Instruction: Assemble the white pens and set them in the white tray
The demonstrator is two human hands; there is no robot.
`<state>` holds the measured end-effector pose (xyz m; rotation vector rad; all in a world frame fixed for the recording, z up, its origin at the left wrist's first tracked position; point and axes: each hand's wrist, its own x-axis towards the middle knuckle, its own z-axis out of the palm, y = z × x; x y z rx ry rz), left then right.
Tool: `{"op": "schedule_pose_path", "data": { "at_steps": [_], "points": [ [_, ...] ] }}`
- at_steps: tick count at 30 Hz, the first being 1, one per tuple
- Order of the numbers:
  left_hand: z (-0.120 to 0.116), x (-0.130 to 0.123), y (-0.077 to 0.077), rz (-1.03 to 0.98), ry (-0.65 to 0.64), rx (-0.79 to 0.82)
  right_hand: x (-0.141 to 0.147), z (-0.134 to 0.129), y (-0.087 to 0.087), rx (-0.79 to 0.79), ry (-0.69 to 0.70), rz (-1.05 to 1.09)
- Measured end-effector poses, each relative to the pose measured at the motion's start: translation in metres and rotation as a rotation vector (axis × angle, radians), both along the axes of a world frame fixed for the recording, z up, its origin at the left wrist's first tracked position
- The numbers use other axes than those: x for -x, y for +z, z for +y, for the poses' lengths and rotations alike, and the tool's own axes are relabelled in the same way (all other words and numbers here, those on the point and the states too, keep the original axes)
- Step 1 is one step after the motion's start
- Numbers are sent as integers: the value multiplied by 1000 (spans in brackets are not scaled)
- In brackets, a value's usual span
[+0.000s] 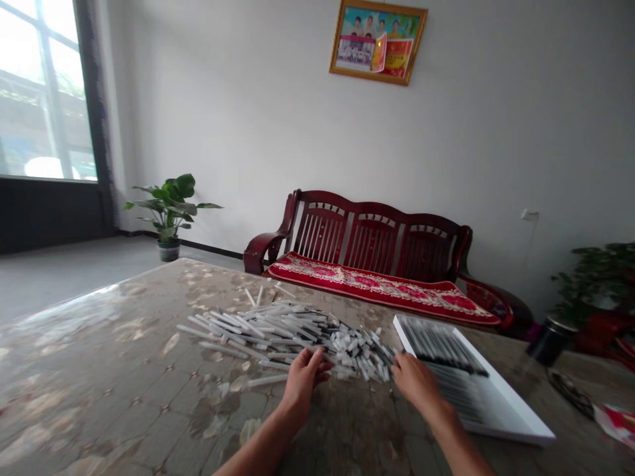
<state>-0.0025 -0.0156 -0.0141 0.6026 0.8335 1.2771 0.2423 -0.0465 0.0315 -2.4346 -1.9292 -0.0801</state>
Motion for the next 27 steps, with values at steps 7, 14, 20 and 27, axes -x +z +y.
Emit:
{"op": "schedule_pose_path", "data": {
  "at_steps": [7, 14, 20, 27],
  "points": [
    [0, 1, 9, -187, 43, 148, 41, -15, -9, -372, 368, 410],
    [-2, 2, 13, -204, 40, 171, 67, -15, -18, -474, 459, 549],
    [-1, 1, 9, -183, 19, 141, 69, -13, -17, -458, 461, 496],
    [1, 0, -1, -103, -19, 26, 73, -18, -12, -471, 478, 354]
  ]
}}
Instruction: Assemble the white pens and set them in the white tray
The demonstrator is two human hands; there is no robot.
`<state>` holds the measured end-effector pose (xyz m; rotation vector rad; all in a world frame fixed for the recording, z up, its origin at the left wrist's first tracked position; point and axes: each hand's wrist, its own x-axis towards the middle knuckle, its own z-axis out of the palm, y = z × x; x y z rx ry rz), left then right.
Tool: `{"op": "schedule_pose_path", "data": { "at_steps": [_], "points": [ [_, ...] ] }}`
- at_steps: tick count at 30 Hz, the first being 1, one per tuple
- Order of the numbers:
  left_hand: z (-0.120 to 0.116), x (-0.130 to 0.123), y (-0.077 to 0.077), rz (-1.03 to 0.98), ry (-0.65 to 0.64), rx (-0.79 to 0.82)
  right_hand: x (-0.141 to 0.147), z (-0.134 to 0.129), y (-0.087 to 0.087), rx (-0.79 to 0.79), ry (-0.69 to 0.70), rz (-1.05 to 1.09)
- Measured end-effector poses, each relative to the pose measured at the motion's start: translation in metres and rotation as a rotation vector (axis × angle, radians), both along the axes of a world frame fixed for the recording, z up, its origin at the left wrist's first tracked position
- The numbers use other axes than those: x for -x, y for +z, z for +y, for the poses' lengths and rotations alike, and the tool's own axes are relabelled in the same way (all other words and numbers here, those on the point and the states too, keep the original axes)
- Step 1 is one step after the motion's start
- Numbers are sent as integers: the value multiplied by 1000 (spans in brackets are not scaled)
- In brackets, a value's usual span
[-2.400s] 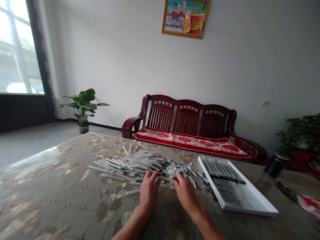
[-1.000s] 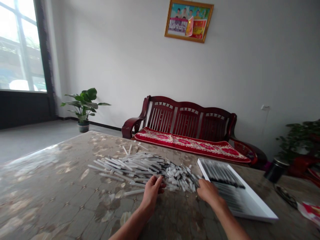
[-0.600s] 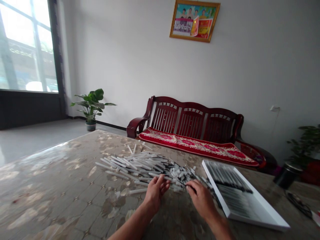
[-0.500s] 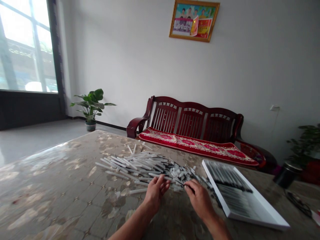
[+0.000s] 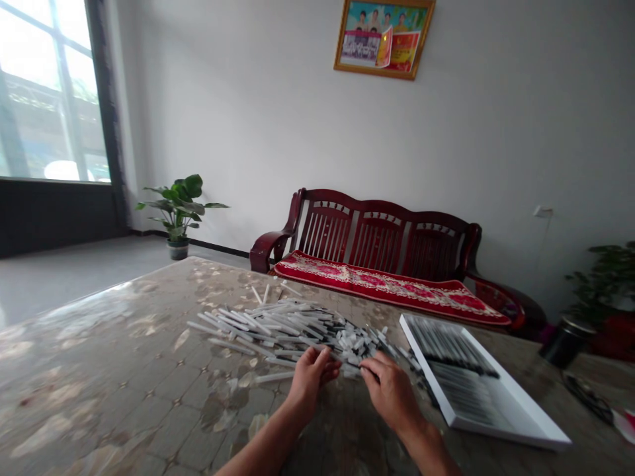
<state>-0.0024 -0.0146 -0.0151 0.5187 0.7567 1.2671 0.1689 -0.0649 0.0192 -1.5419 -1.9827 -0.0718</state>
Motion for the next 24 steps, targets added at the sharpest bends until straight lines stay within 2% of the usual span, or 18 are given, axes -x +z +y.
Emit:
{"op": "schedule_pose_path", "data": {
  "at_steps": [5, 10, 14, 17, 21, 24],
  "points": [
    [-1, -1, -2, 10, -15, 14, 4, 0, 1, 0, -32, -28],
    [-7, -3, 4, -21, -85, 27, 13, 4, 2, -23, 34, -7],
    [-11, -5, 8, -78, -107, 85, 26, 8, 1, -97, 109, 230],
    [-14, -7, 6, -111, -148, 59, 44, 13, -1, -123, 127, 429],
    [-18, -8, 4, -107, -199, 26, 64, 24, -2, -17, 137, 698],
    [-17, -4, 9, -84, -150, 82, 49, 35, -1, 39, 50, 830]
  ]
}}
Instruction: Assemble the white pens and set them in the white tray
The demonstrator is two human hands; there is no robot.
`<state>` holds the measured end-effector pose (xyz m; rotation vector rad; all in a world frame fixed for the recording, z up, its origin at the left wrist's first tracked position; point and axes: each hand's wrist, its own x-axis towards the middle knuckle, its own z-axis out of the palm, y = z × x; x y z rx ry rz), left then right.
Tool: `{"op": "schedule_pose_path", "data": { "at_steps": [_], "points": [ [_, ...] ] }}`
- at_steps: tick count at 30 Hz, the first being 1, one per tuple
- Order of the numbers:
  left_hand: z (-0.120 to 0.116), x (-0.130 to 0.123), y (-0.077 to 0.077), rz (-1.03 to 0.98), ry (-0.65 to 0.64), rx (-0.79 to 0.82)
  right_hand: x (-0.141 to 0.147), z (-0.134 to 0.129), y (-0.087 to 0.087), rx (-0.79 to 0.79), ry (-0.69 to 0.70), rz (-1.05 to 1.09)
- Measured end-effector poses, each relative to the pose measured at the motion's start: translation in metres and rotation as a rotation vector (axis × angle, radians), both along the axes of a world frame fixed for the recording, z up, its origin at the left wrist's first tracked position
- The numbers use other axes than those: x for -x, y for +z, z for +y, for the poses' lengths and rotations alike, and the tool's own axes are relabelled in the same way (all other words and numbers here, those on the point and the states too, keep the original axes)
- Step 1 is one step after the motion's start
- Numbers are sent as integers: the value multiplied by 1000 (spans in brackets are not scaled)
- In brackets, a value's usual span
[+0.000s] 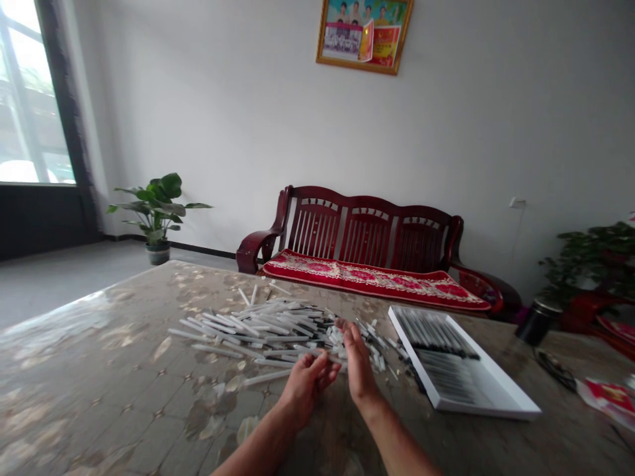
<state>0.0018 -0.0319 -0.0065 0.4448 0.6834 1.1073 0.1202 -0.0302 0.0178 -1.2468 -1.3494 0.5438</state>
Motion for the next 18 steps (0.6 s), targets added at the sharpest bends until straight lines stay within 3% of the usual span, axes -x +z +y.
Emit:
{"op": "schedule_pose_path", "data": {
  "at_steps": [2, 6, 9, 13, 18],
  "points": [
    [2, 3, 4, 16, 50, 39, -30, 3, 0, 51, -117, -98],
    [8, 4, 6, 7, 112, 39, -108, -12, 0, 197, -379, -859],
    [10, 1, 3, -3, 117, 20, -144, -33, 0, 323, -508, -1188],
    [11, 0, 0, 4, 110, 23, -150, -48, -2, 359, -529, -1352],
    [13, 2, -1, 10, 120, 19, -145, -46, -7, 359, -518, -1397]
  ]
}}
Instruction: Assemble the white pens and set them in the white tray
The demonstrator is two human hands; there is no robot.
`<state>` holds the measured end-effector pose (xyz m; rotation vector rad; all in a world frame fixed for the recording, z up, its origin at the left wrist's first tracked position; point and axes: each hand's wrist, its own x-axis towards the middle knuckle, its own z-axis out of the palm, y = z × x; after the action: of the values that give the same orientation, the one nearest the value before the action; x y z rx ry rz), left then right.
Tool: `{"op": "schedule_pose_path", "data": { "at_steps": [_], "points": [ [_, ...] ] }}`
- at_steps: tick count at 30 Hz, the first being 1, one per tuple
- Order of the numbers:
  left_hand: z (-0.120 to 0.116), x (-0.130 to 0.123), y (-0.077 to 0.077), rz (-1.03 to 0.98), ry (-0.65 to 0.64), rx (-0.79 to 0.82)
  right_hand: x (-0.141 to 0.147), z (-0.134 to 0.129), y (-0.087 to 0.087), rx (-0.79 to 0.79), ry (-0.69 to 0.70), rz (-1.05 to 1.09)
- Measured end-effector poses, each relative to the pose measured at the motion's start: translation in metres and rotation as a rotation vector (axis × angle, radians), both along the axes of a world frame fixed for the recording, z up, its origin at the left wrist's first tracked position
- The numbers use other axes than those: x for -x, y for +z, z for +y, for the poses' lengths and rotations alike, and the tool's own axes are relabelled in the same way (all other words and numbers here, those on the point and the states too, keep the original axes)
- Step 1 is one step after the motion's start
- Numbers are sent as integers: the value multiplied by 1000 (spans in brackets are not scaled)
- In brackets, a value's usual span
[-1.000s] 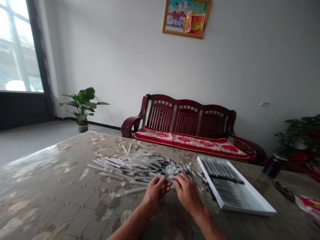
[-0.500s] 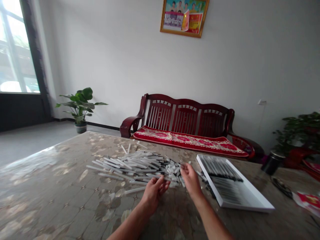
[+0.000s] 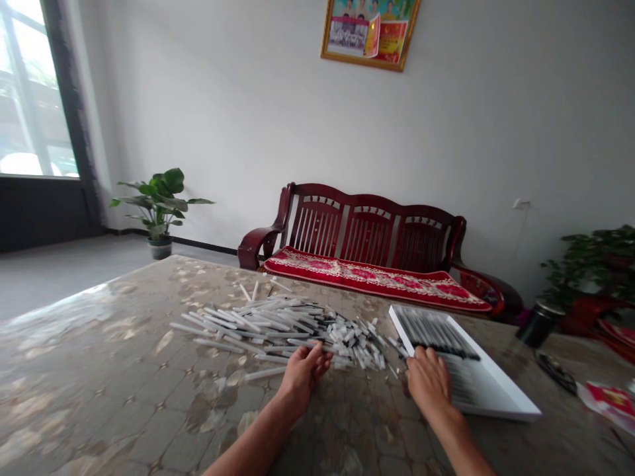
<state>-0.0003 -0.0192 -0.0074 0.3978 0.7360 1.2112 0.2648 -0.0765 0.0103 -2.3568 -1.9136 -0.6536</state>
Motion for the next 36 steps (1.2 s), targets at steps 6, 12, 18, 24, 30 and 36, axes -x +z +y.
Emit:
{"op": "schedule_pose_path", "data": {
  "at_steps": [6, 12, 18, 24, 30, 36],
  "points": [
    [0, 1, 1, 4, 5, 10, 4, 6, 0, -36, 15, 136],
    [1, 1, 1, 0, 8, 10, 58, 28, 2, -167, 311, 868],
    [3, 1, 0, -11, 20, 11, 107, 43, -14, -237, 422, 1249],
    [2, 1, 1, -24, 6, -2, 121, 45, -30, -305, 356, 1528],
    [0, 1, 4, -19, 13, 10, 129, 44, -26, -348, 380, 1616],
    [-1, -1, 3, -32, 5, 9, 127, 43, -30, -355, 378, 1569]
  ]
}}
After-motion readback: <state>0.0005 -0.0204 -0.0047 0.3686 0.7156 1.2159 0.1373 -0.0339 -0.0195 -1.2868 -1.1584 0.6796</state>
